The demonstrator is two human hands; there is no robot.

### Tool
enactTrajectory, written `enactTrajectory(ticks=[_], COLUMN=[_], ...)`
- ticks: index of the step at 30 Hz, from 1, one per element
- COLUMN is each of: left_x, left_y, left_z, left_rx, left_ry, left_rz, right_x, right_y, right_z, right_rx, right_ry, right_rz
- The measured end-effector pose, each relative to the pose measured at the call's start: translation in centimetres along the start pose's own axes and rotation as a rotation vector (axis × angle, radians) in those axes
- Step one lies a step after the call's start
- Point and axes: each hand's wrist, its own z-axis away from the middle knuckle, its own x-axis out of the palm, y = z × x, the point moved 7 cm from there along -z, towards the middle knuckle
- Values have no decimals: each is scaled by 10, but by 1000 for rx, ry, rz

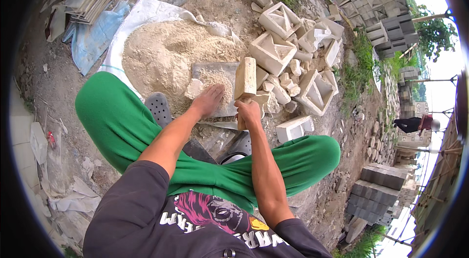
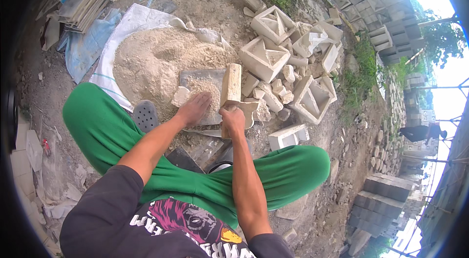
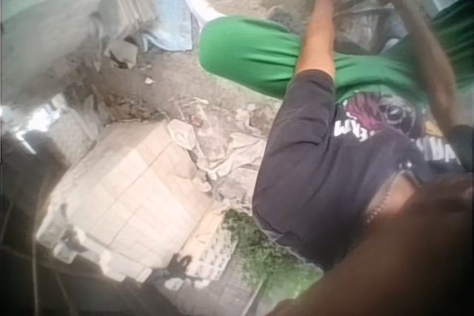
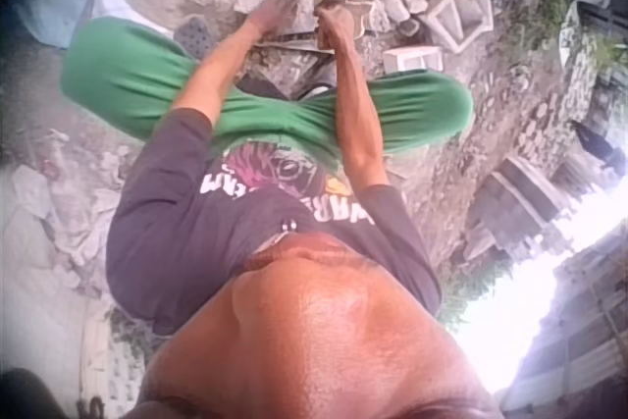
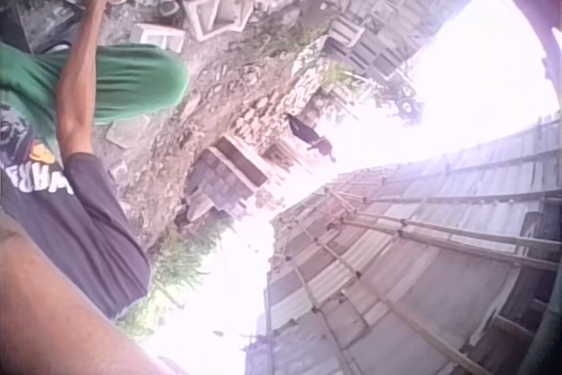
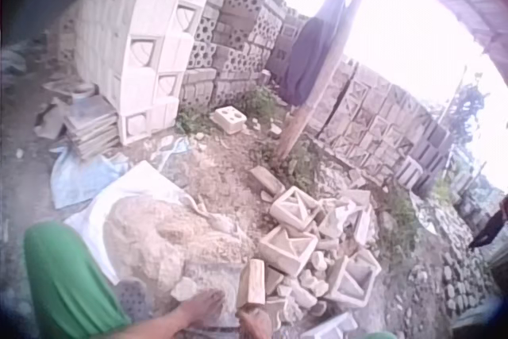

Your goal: The person sits on the ground and repeatedly uses a wooden mallet to strike small pieces of stone on a flat surface, breaking them into smaller fragments. The person picks up new pieces from a nearby pile and continues the process.

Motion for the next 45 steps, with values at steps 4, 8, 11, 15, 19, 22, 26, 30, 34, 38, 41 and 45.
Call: enactTrajectory(ticks=[4, 8, 11, 15, 19, 22, 26, 30, 34, 38, 41, 45], left_x=[-20, -28, -29, -17, -20, -17, -18, -22, -36, -28, -29, -29], left_y=[-16, -48, -51, -40, -24, -27, -41, -47, -32, -37, -34, -42], left_z=[0, -6, -12, -15, -20, -20, -14, -10, -10, -6, -5, 1], left_rx=[-307, -485, -441, -304, -195, -204, -244, -297, -262, -248, -241, -271], left_ry=[95, 129, -8, -27, -58, -41, 43, 134, 131, 97, 108, 222], left_rz=[15, 89, 112, 33, 11, 27, 105, 239, 234, 191, 221, 241], right_x=[41, 66, 75, 81, 88, 88, 73, 62, 68, 71, 62, 54], right_y=[50, 67, 64, 62, 80, 69, 29, 15, 46, 34, 22, 3], right_z=[6, 26, 29, 9, -24, -31, -15, -5, -25, -9, -15, -6], right_rx=[4, -4, -15, -98, -78, -21, 23, -97, -111, -14, -181, -222], right_ry=[178, 236, 269, 317, 193, 80, -29, 74, 85, -29, 125, 119], right_rz=[92, 116, 93, 26, -183, -214, -195, -165, 11, -2, -77, -249])
